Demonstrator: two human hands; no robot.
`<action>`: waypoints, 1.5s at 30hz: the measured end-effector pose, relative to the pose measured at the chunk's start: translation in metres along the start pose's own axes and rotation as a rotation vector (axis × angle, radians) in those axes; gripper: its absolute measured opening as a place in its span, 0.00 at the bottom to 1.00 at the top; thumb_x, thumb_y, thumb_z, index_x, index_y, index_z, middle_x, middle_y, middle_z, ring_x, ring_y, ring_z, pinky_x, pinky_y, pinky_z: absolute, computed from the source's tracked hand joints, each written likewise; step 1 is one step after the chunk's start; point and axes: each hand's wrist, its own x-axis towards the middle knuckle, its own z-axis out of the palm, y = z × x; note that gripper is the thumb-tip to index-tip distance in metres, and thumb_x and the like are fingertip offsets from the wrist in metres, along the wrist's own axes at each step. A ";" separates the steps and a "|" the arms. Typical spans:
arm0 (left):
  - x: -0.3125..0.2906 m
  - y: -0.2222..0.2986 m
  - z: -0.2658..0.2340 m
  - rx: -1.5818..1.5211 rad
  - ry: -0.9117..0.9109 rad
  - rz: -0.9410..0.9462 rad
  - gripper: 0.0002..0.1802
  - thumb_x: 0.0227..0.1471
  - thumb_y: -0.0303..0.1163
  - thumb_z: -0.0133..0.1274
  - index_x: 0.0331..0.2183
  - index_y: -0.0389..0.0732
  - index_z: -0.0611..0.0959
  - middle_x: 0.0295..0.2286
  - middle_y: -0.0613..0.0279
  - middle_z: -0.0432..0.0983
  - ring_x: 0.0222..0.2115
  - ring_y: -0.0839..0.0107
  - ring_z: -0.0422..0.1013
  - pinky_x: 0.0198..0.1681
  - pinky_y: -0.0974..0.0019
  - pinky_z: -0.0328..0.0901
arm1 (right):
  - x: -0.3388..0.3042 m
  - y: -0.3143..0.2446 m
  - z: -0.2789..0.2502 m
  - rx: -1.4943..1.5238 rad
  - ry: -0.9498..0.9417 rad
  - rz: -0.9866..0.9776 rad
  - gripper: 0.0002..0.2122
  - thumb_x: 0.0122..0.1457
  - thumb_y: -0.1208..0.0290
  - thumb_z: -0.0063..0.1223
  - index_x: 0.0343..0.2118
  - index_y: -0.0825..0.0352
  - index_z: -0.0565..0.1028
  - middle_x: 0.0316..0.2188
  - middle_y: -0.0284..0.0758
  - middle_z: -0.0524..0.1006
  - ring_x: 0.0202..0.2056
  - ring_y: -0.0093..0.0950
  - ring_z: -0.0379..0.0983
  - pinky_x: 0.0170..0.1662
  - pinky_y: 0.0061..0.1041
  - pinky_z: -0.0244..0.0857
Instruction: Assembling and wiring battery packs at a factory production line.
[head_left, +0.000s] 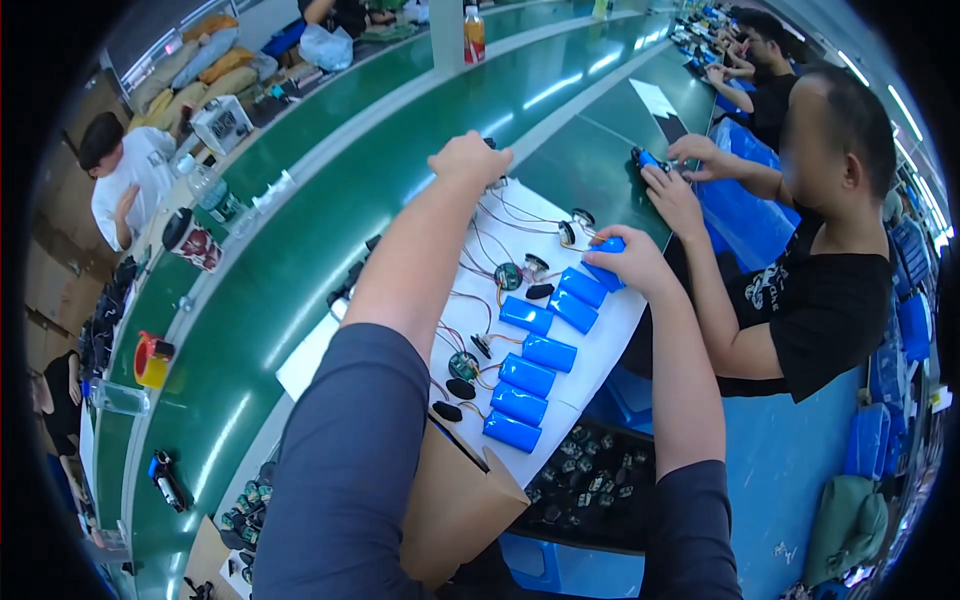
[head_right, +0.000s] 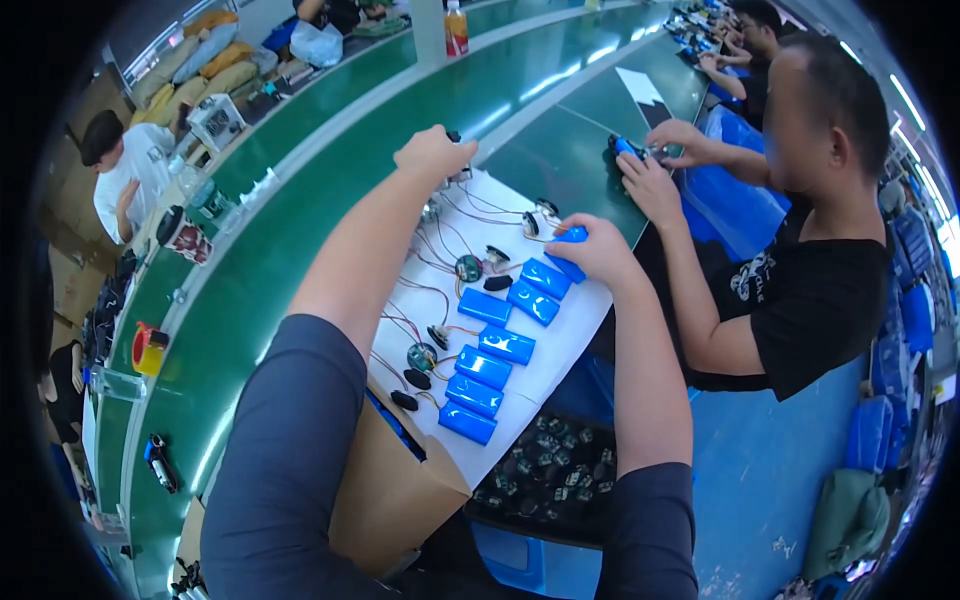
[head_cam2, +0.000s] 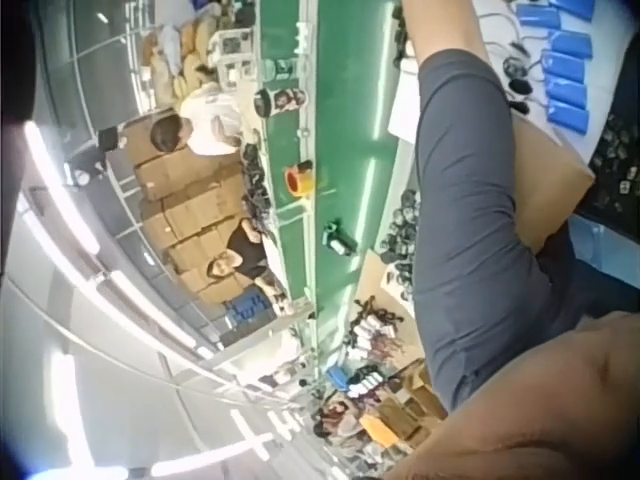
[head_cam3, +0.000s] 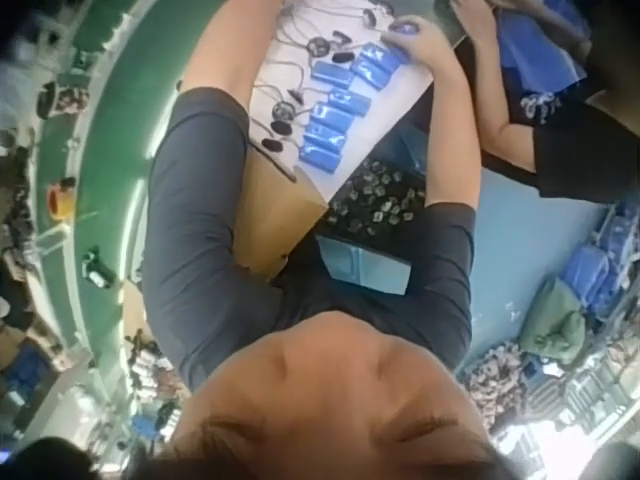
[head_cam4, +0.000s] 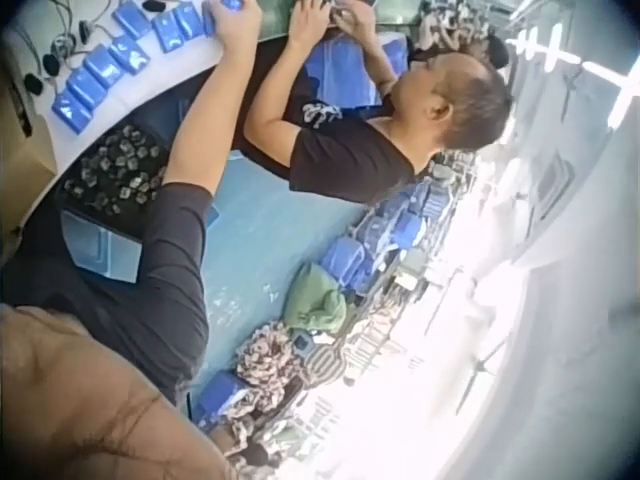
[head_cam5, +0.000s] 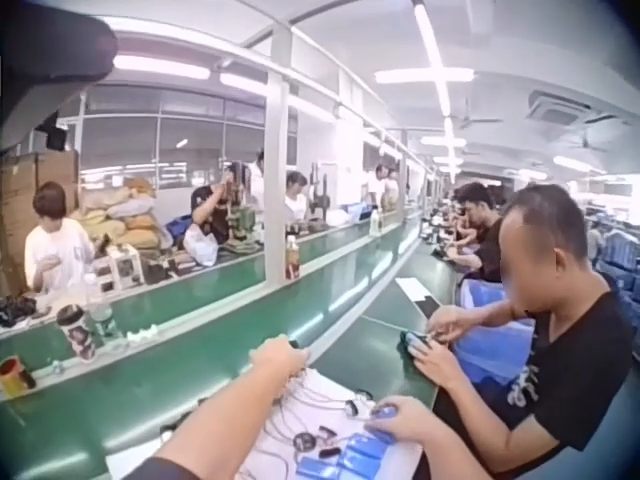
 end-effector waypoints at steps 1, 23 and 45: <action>0.000 -0.001 0.001 -0.001 -0.014 -0.006 0.34 0.46 0.57 0.49 0.46 0.42 0.80 0.42 0.53 0.78 0.45 0.59 0.74 0.47 0.53 0.63 | 0.006 -0.002 0.001 -0.072 0.003 -0.106 0.21 0.42 0.63 0.70 0.38 0.68 0.78 0.35 0.36 0.78 0.35 0.25 0.75 0.40 0.23 0.69; 0.007 -0.051 0.019 -0.093 -0.010 0.604 0.34 0.58 0.57 0.38 0.58 0.44 0.68 0.49 0.41 0.70 0.52 0.49 0.66 0.54 0.52 0.60 | -0.018 0.005 0.050 -0.089 0.506 -0.389 0.12 0.53 0.65 0.61 0.34 0.69 0.79 0.33 0.39 0.78 0.37 0.34 0.76 0.44 0.27 0.68; -0.120 -0.103 -0.008 -0.034 0.219 0.418 0.19 0.54 0.41 0.47 0.36 0.33 0.78 0.41 0.42 0.73 0.45 0.49 0.70 0.48 0.49 0.65 | 0.015 0.049 0.040 0.048 0.470 -0.201 0.12 0.59 0.65 0.54 0.37 0.70 0.79 0.33 0.38 0.80 0.36 0.25 0.75 0.43 0.24 0.68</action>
